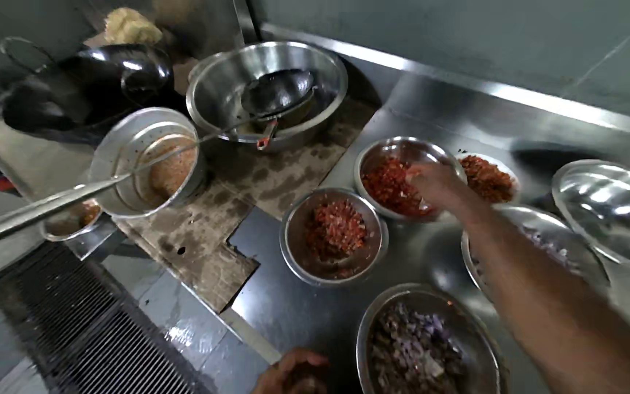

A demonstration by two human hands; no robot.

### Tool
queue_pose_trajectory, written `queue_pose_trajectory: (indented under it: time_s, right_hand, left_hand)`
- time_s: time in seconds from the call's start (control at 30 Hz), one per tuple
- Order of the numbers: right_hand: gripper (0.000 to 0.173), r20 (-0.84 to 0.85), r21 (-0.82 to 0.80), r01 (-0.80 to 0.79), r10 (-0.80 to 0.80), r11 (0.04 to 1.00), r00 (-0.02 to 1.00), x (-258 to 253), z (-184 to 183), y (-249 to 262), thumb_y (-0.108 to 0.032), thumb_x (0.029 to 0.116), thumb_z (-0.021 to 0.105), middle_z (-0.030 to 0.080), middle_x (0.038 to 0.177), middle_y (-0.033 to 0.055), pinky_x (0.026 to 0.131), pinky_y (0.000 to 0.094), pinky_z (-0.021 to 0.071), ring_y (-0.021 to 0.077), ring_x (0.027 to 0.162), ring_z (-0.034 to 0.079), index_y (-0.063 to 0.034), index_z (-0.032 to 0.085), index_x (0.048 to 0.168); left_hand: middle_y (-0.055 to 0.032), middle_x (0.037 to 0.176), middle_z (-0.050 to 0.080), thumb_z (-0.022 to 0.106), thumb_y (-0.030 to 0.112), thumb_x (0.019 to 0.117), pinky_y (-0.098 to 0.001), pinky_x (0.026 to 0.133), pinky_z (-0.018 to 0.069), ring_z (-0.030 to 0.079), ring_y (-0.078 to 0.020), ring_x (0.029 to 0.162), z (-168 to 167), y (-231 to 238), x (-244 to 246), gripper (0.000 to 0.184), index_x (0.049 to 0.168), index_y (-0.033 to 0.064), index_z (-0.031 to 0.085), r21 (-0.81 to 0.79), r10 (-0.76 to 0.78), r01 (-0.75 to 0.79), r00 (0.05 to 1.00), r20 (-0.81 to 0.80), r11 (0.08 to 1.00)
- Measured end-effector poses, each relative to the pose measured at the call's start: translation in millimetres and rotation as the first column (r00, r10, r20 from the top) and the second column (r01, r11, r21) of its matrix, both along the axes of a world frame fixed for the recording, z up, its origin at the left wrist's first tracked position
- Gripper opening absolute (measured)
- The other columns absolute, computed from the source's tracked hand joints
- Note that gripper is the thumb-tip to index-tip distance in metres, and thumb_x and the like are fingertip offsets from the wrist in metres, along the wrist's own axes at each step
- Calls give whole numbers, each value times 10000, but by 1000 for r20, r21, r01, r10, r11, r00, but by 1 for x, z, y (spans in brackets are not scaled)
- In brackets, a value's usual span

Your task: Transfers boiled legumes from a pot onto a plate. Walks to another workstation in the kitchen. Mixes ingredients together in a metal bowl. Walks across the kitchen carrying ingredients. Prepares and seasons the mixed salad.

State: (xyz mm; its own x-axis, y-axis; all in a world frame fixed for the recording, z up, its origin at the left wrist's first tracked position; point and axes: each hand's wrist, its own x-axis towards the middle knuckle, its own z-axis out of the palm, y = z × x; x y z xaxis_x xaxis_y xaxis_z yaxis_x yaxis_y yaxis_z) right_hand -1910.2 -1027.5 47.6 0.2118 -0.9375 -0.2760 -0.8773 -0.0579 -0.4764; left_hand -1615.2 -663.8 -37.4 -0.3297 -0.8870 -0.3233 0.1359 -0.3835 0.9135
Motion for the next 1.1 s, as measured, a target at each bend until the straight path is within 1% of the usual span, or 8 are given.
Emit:
queue_pose_trajectory:
  time_s: [0.17, 0.3, 0.47, 0.57, 0.67, 0.83, 0.97, 1.1]
  right_hand:
    - [155, 112, 76, -236, 227, 969, 967, -6, 53, 137, -195, 1039, 601, 671, 897, 107, 714, 506, 568, 252, 786, 660, -77, 682, 1098]
    - [402, 59, 419, -428, 446, 801, 893, -23, 10, 222, -202, 1022, 615, 659, 1321, 115, 1053, 508, 504, 287, 1184, 647, -181, 613, 1423]
    - [635, -38, 408, -359, 409, 839, 912, -30, -22, 274, -288, 947, 728, 334, 1630, 224, 1082, 630, 449, 472, 1410, 443, -301, 490, 1536]
    - [451, -39, 364, -318, 355, 875, 934, -17, -41, 279, 12, 942, 579, 428, 1536, 269, 1061, 616, 466, 484, 1361, 471, -136, 647, 1362]
    - [298, 10, 301, -259, 268, 918, 963, -26, -25, 257, -63, 1007, 569, 671, 1249, 179, 1026, 517, 518, 340, 1153, 653, -95, 693, 1275]
    - [694, -94, 316, -279, 323, 907, 942, -13, -25, 253, -431, 888, 783, 459, 1559, 141, 1126, 601, 415, 376, 1411, 457, -343, 503, 1517]
    - [394, -70, 281, -447, 482, 850, 873, 11, -55, 265, -52, 912, 667, 497, 1487, 181, 1087, 623, 428, 427, 1363, 463, -129, 684, 1298]
    - [307, 61, 332, -431, 437, 839, 897, -15, -18, 255, -123, 980, 658, 548, 1363, 168, 1030, 476, 520, 316, 1219, 585, -133, 676, 1287]
  left_hand:
    - [-134, 1338, 631, 604, 97, 1012, -453, 889, 622, 722, -263, 1001, -1, -7, -6, 395, 1396, 58, 523, 50, -99, 103, 992, -80, 993]
    - [-116, 1318, 645, 626, 172, 1002, -428, 868, 633, 729, -239, 993, 5, -25, -30, 614, 1544, 86, 349, 170, -240, 239, 971, -17, 956]
    - [-120, 1273, 658, 589, 230, 1037, -413, 839, 647, 733, -233, 996, 10, -39, -63, 681, 1597, 142, 213, 283, -288, 275, 958, 4, 919]
    - [-136, 1242, 658, 589, 180, 1029, -429, 812, 654, 734, -260, 986, 11, -38, -73, 671, 1586, 130, 218, 303, -205, 205, 978, -33, 931]
    - [-137, 1239, 656, 584, 177, 1026, -429, 809, 655, 733, -263, 993, 13, -37, -73, 663, 1580, 128, 222, 313, -184, 191, 982, -50, 930]
    - [-141, 1217, 671, 595, 299, 1025, -435, 786, 652, 735, -268, 971, 5, -41, -81, 658, 1561, 118, 259, 326, -165, 185, 982, -86, 927]
    - [-86, 1163, 703, 609, 419, 1016, -358, 927, 597, 705, -159, 1043, 6, -47, -90, 575, 1425, 44, 459, 357, -158, 134, 987, 39, 924]
    - [-96, 1193, 696, 561, 444, 1037, -358, 949, 591, 700, -158, 1073, 1, -47, -98, 590, 1444, 34, 442, 380, -128, 102, 991, 43, 919]
